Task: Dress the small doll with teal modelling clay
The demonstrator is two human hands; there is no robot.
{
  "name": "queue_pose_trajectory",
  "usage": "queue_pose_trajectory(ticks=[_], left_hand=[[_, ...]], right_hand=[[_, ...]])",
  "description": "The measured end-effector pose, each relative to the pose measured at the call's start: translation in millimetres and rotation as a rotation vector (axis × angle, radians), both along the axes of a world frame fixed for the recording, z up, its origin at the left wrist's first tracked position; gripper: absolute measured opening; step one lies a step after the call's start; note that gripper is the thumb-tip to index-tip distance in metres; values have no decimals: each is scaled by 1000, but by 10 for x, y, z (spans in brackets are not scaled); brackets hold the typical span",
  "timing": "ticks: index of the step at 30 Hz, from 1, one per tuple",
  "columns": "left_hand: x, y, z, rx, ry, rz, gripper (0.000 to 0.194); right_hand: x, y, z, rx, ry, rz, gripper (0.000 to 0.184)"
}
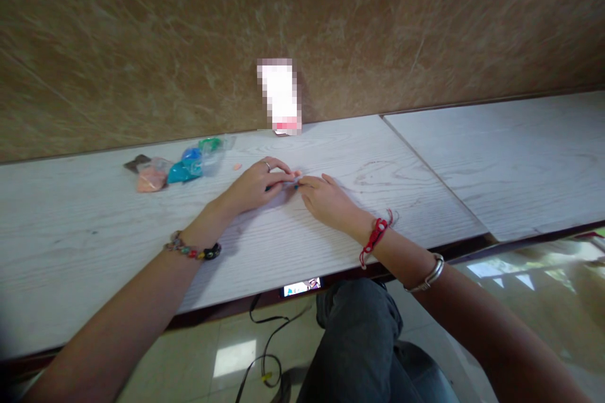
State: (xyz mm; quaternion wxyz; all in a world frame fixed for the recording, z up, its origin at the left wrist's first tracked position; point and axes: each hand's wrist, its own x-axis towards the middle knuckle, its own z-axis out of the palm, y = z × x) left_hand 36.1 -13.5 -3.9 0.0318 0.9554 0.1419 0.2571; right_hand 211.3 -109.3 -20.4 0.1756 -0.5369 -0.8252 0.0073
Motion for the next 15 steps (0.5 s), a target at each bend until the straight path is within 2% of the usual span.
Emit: queue_pose_trajectory(ticks=[5,10,15], left_hand=[[5,-6,10,34,70,-88,31],[-10,-1,19,48,113,-92,31],[-3,-13,18,39,102,-76,34]], right_hand=[[17,24,-51,42,67,19,35],[24,24,-35,47,116,12,36],[25,-8,-6,77,10,-11,32]])
